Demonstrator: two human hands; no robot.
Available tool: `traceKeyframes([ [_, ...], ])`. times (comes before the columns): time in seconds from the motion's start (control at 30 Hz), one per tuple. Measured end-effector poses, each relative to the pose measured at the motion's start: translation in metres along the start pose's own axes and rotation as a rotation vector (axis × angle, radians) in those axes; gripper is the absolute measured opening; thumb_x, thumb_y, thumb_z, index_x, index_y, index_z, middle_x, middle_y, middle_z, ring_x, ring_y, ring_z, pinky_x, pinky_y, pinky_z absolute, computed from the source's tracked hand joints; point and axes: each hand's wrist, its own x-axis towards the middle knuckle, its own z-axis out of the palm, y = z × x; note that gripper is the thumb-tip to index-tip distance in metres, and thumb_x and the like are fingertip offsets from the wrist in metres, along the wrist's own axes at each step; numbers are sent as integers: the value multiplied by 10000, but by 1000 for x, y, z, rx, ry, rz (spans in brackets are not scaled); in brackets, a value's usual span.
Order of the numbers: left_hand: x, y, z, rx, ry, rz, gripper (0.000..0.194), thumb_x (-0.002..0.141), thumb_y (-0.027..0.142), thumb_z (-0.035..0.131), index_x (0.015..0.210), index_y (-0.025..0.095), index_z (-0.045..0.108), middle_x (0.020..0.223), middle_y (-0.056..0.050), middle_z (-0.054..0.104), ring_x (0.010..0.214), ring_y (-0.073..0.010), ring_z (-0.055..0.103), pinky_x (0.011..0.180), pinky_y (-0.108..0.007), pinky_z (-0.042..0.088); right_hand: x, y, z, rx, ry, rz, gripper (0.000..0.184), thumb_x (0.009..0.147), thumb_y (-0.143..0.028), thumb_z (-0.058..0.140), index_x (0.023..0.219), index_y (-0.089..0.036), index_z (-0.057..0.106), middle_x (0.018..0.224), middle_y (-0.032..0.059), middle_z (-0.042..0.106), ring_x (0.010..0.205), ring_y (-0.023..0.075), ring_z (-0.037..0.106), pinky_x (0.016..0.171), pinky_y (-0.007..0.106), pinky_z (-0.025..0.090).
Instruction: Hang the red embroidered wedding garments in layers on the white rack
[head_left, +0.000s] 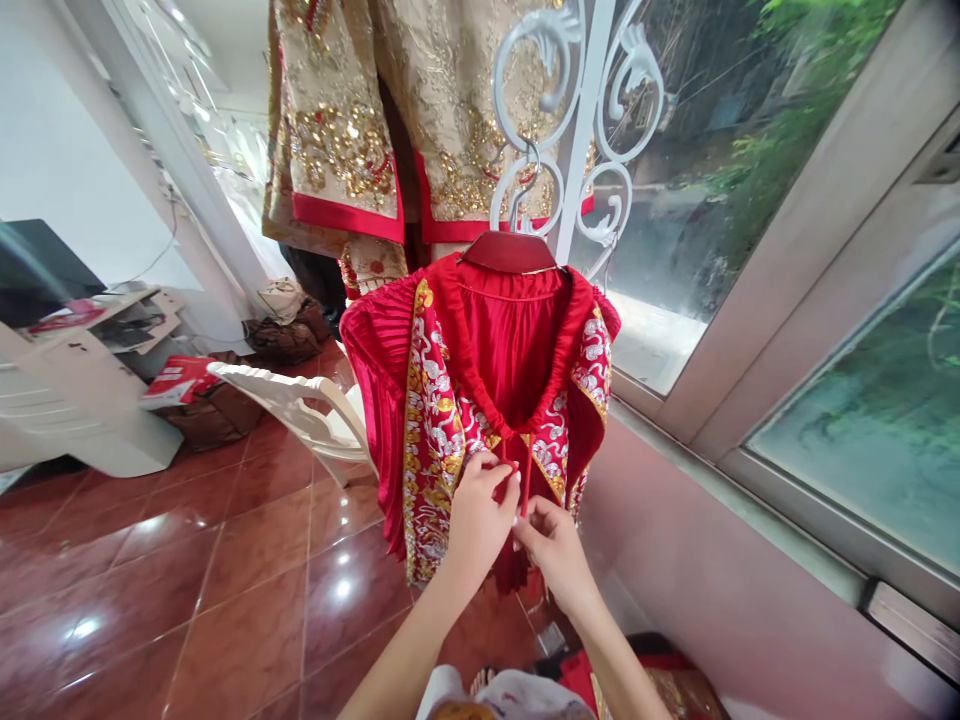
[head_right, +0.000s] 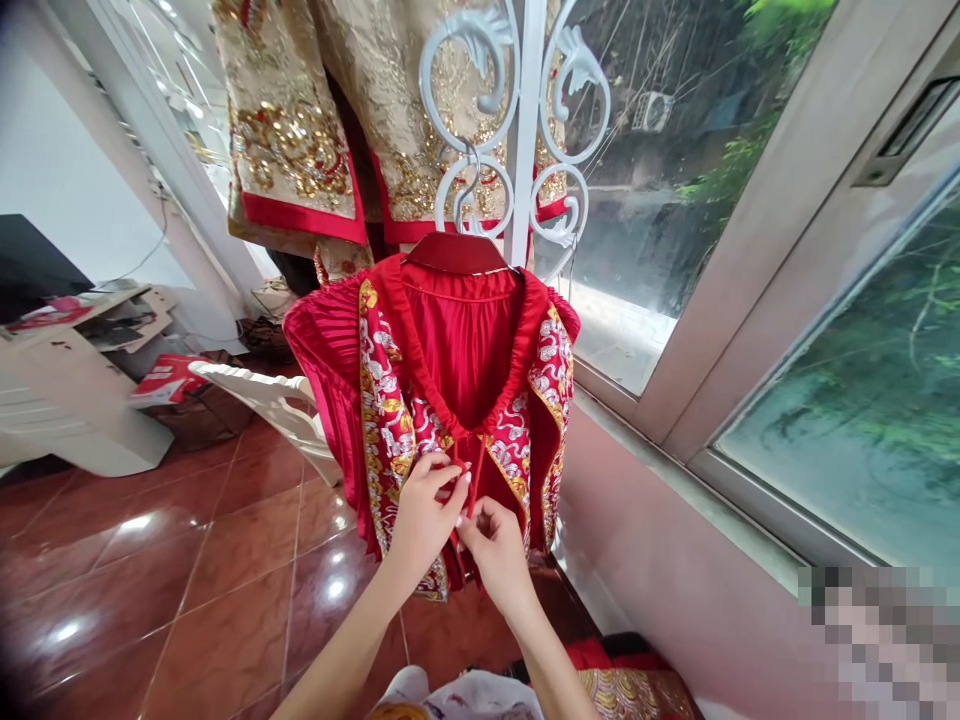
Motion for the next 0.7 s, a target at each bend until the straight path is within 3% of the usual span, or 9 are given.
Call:
traceKeyframes([
  [0.17, -1, -4, -1, -122, -118, -65, 303, 890, 248, 368, 815, 173, 652, 848, -51, 625, 755, -151, 600, 714, -273, 469, 1, -1, 2, -210, -6, -37, 217, 748, -330, 544, 634, -180, 434, 561, -23, 479, 531, 105, 414, 521, 236, 315],
  [0.3, -2, -11, -3, -191, -82, -93, 242, 860, 284, 447, 772, 175, 644, 774, -35, 640, 649, -132, 590, 613, -241, 447, 0, -3, 4, -278, -26, -54, 225, 764, -333, 515, 627, -185, 414, 573, -28, 456, 543, 107, 401, 527, 237, 313],
  [0.43, -3, -14, -5, -75, 1, -66, 132, 783, 229, 539, 675, 185, 600, 730, -7, 639, 644, -125, 567, 634, -235, 419, 0, -6, 6, -308, -57, -43, 200, 750, -297, 510, 621, -186, 406, 566, -34, 438, 548, 109, 397, 532, 238, 305],
  [0.57, -5, -15, -6, 39, 93, -37, 257, 764, 196, 521, 532, 174, 413, 593, 25, 504, 555, -102, 468, 570, -226, 347, -2, -11, 7, -327, -85, -55, 184, 751, -284, 495, 621, -182, 414, 576, -32, 440, 564, 112, 402, 554, 241, 309],
  [0.7, -6, -17, -4, 109, 120, -18, 298, 751, 132, 461, 513, 177, 287, 537, 40, 362, 494, -96, 351, 512, -235, 271, -3, -13, 7, -349, -84, -59, 193, 746, -287, 494, 612, -185, 399, 574, -35, 426, 568, 111, 390, 555, 240, 299],
])
